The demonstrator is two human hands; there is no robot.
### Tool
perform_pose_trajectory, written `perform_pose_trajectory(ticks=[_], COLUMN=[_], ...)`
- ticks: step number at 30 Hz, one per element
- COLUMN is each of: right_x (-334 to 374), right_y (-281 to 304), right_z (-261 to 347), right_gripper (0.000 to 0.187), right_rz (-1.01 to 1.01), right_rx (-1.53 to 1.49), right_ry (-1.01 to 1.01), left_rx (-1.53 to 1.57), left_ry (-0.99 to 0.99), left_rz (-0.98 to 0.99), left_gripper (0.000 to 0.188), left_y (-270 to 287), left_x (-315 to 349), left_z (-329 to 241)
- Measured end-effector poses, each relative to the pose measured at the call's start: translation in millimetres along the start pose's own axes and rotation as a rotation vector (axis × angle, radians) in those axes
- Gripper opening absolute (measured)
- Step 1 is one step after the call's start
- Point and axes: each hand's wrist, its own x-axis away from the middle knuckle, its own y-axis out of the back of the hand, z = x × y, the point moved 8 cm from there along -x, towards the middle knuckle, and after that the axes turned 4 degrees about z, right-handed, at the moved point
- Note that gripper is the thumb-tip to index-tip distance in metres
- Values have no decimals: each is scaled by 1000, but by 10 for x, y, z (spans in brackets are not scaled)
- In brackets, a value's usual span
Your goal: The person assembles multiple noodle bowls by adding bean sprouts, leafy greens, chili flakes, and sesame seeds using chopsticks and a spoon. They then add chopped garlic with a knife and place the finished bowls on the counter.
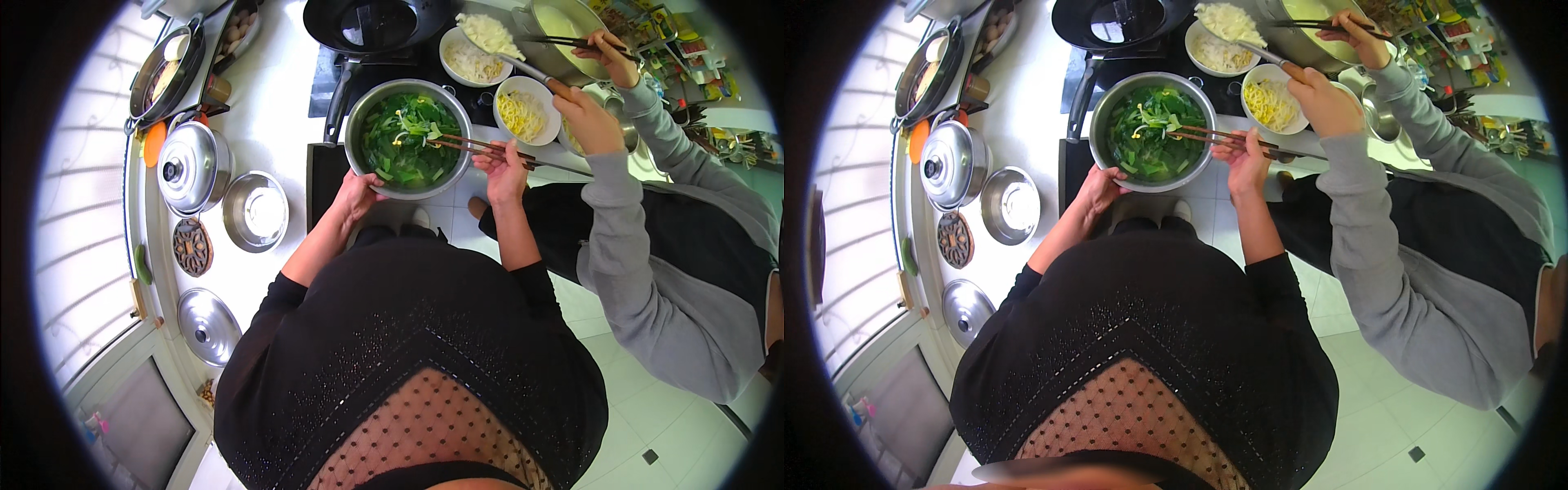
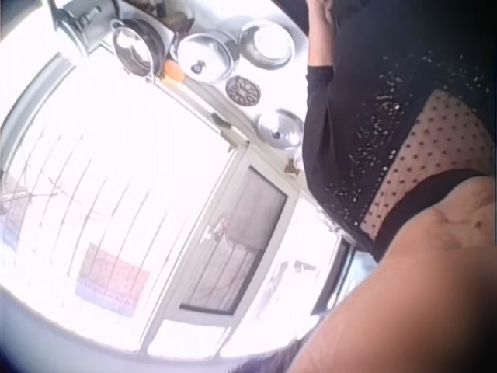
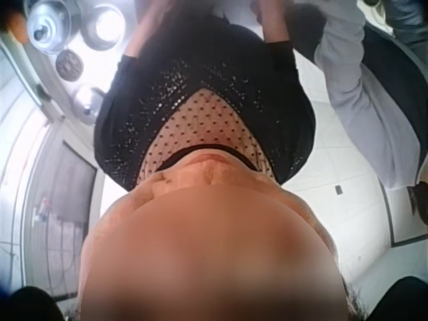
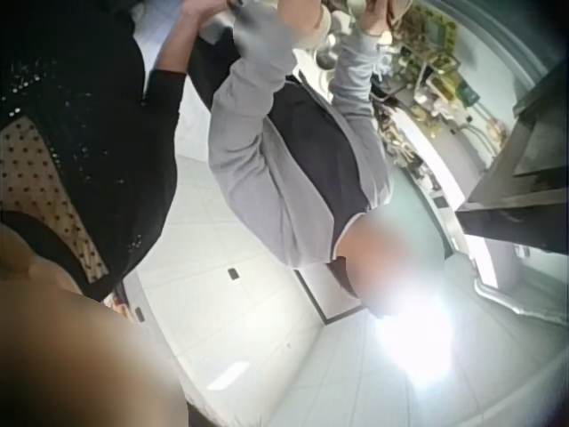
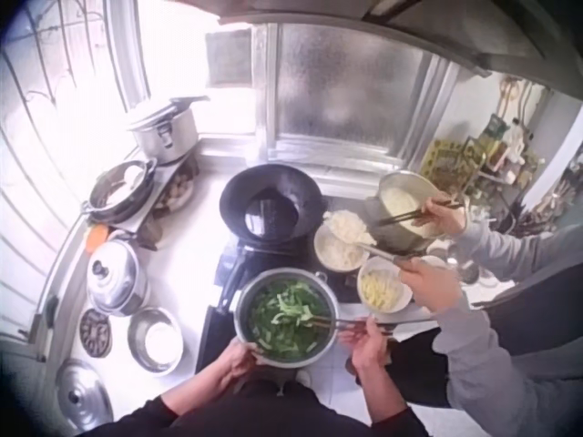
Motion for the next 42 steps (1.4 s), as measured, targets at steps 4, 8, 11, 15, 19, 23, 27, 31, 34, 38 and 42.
perform_pose_trajectory(ticks=[4, 8, 11, 15, 19, 23, 27, 31, 34, 38, 42], right_x=[10, 12, 11, 17, 21, 29, 32, 5, -72, -285, -562], right_y=[-23, -31, -10, -8, 2, 7, 33, 109, 170, 230, 219], right_z=[12, 24, 18, 18, 18, 28, 18, -12, 6, 239, 693], right_gripper=[46, 45, 46, 46, 46, 46, 46, 44, 43, 43, 45], right_rz=[-15, -36, -70, -71, -84, -99, -114, -127, -123, -111, -143], right_rx=[-2, 8, 3, -4, -4, -8, -18, -45, -92, -158, -170], right_ry=[7, 8, 5, 17, 14, 24, 27, 25, 29, 73, 180], left_rx=[-4, 38, 33, 57, 37, 46, 59, 51, 40, 39, 32], left_ry=[-17, -18, -11, -21, -7, 15, 17, 15, 20, 36, 40], left_rz=[-13, -12, -29, -9, -17, -2, -17, -49, -66, -50, -29], left_gripper=[52, 53, 53, 52, 52, 52, 52, 50, 48, 47, 47], left_y=[-12, -44, -44, -62, -35, -16, 12, 29, 18, -29, -40], left_x=[-13, -12, -7, -15, -48, -96, -140, -160, -158, -150, -159], left_z=[-31, -36, -37, -46, -36, 0, 36, 45, 27, -12, -16])
